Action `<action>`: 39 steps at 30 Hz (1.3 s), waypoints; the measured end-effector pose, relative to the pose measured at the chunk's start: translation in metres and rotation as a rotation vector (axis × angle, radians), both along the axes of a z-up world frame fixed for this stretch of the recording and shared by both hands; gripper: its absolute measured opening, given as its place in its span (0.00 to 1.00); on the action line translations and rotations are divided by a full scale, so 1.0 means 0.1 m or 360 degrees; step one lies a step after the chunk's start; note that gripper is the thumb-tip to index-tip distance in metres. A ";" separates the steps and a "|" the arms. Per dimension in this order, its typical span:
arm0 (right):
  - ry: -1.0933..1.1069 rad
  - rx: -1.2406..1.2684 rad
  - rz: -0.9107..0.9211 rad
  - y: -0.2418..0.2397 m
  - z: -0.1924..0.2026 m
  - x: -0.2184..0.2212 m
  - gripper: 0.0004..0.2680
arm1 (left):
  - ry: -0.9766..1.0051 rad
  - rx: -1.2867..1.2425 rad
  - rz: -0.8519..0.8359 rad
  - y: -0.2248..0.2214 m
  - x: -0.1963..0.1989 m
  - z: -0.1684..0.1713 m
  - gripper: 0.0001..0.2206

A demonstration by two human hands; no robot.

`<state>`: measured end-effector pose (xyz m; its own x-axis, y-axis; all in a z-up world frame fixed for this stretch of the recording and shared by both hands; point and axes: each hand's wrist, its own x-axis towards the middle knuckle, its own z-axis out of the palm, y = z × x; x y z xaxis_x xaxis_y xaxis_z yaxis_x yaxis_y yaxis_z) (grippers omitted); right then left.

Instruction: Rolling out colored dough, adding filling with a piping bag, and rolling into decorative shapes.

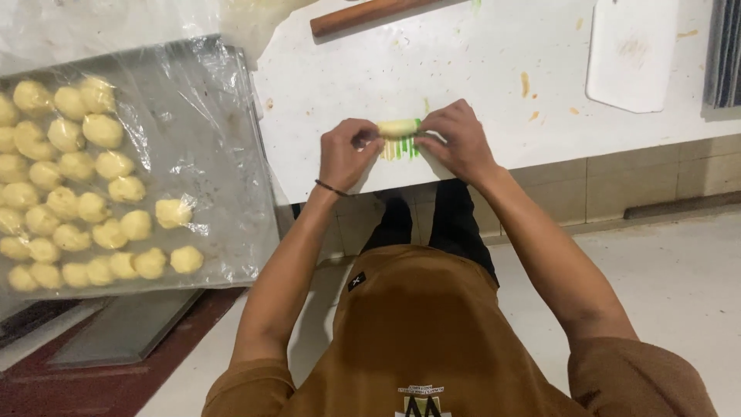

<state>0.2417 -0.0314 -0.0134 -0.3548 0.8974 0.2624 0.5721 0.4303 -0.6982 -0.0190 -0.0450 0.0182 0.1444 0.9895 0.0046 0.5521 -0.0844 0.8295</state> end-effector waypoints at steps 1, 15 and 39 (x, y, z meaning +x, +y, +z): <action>0.0064 -0.0058 -0.0047 -0.03 -0.08 0.05 0.04 | -0.0089 -0.0141 0.0064 -0.06 -0.01 0.05 0.10; -0.0154 0.0033 -0.0002 -0.15 0.26 0.01 0.08 | 0.0028 0.0006 0.0062 -0.18 0.05 0.02 0.10; -0.0080 -0.0379 -0.0178 -0.65 0.68 -0.31 0.26 | -0.0045 -0.0182 0.0305 -0.62 0.26 0.39 0.24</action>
